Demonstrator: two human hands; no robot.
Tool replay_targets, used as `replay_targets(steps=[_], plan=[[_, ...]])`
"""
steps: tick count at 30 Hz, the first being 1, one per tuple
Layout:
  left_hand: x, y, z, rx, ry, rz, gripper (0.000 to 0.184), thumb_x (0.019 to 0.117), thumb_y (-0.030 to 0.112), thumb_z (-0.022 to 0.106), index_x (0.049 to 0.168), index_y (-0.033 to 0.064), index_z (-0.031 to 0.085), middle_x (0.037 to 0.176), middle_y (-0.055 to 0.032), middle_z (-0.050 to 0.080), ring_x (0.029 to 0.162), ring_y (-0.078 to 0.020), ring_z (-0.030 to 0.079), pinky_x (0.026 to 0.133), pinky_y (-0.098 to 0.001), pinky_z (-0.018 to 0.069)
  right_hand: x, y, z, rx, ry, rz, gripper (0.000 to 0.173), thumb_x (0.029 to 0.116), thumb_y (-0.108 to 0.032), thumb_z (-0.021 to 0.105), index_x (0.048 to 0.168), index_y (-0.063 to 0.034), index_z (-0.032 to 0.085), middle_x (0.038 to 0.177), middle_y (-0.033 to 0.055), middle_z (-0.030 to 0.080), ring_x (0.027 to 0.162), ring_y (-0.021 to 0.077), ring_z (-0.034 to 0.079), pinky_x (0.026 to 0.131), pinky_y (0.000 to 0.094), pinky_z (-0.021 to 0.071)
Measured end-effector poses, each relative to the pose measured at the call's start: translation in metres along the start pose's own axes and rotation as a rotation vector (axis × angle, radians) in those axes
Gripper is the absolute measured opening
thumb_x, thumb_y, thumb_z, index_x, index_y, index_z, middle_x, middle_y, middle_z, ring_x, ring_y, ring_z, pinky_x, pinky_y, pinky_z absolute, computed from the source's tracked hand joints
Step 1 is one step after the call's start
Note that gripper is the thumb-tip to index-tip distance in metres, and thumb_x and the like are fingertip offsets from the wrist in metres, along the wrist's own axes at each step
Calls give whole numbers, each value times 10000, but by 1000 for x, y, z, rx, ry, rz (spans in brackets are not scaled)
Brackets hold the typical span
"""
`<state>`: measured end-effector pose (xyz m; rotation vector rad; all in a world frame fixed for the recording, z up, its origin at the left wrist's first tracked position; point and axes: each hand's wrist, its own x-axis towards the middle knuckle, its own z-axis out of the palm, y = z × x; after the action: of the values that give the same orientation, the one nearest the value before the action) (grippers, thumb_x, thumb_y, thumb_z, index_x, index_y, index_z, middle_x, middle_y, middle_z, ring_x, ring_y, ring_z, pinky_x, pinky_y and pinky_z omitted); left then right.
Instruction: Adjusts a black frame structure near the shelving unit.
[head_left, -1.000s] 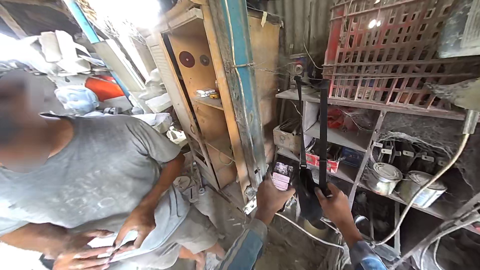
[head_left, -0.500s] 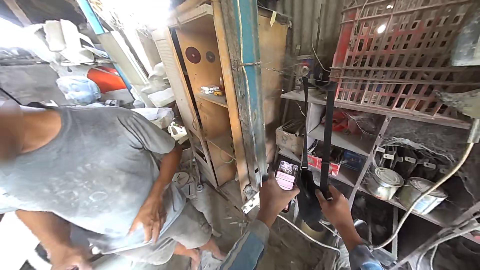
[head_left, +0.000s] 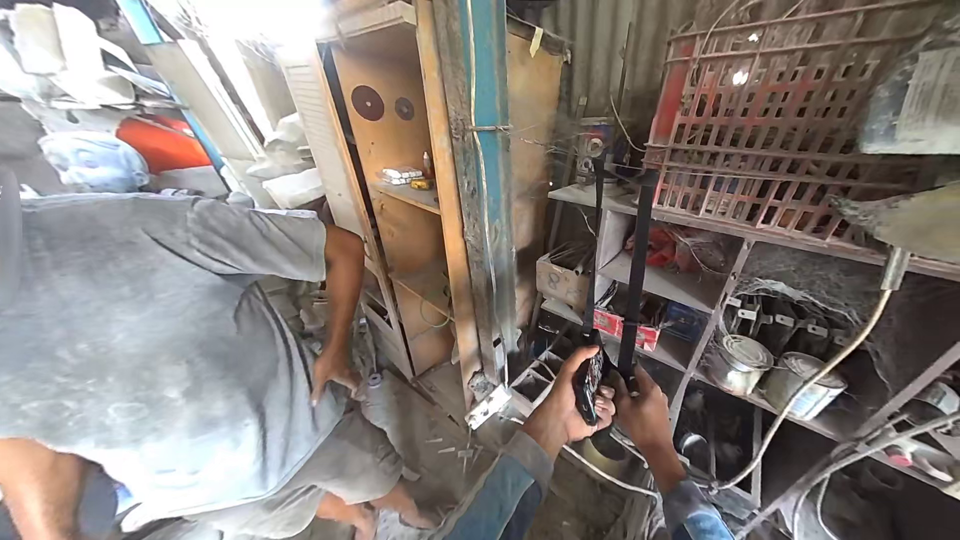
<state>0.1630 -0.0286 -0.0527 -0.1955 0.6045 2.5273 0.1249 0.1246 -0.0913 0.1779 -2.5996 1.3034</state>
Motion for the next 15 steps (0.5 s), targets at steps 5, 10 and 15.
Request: replay_targets(steps=[5, 10, 15], plan=[[-1, 6, -6, -16, 194, 1, 515, 932, 616, 570, 1019, 109, 577, 775, -112, 586, 561, -213, 591, 512, -340, 541, -7, 3, 6, 44, 143, -6, 302, 1025, -404, 567, 1087, -127, 669, 801, 49, 702, 746, 224, 703, 700, 503, 578], [-6, 11, 6, -41, 3, -11, 589, 923, 655, 538, 1019, 78, 604, 839, -123, 619, 619, -201, 608, 568, -326, 551, -3, 0, 6, 32, 86, 0, 307, 1020, -424, 557, 1139, -167, 676, 879, 23, 738, 822, 193, 728, 765, 494, 597], [12, 23, 10, -118, 10, -23, 592, 893, 658, 585, 1000, 76, 596, 804, -125, 611, 629, -215, 630, 586, -327, 572, -3, 1, 12, 20, 114, -66, 275, 1017, -330, 564, 1183, -143, 681, 938, 55, 744, 852, 203, 736, 773, 494, 606]])
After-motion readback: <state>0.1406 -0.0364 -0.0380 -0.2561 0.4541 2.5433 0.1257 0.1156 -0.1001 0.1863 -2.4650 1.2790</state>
